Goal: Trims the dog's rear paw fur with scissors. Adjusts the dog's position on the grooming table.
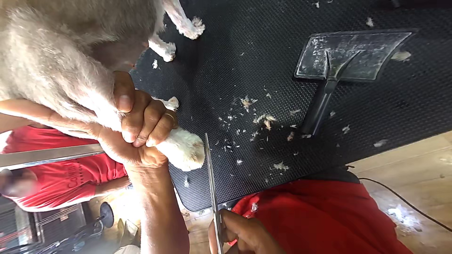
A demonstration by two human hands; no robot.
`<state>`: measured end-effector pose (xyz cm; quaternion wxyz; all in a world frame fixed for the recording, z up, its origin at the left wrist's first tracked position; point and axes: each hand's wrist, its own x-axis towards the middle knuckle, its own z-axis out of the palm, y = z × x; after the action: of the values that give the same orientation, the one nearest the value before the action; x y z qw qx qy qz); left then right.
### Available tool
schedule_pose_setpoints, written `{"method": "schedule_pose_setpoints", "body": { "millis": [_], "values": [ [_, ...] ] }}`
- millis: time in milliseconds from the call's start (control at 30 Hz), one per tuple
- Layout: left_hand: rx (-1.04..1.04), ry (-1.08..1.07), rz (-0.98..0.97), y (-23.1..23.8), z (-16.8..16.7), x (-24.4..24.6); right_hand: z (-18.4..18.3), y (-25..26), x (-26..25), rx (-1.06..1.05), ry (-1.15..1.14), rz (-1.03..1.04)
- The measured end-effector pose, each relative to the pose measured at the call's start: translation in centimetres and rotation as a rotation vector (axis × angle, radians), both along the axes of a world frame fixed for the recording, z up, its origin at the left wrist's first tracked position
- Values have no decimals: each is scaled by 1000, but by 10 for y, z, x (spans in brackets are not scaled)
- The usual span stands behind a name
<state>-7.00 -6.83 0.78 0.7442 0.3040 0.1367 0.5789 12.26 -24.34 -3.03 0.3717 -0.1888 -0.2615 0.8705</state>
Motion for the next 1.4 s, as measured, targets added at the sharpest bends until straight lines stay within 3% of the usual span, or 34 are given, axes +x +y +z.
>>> {"method": "schedule_pose_setpoints", "body": {
  "millis": [867, 1200, 1300, 1400],
  "values": [
    [-22, -104, -110, 6, -2, -8, 0, 2, 0, 1, 63, -1],
    [-7, -86, -13, 5, -4, 0, -1, 9, 3, -20, 2, 15],
    [68, -10, 67, 10, -8, 7, -13, 21, 11, -16, -102, 32],
    [171, 253, 203, 18, -20, 19, -37, 36, 25, 90, -178, 25]
  ]
}}
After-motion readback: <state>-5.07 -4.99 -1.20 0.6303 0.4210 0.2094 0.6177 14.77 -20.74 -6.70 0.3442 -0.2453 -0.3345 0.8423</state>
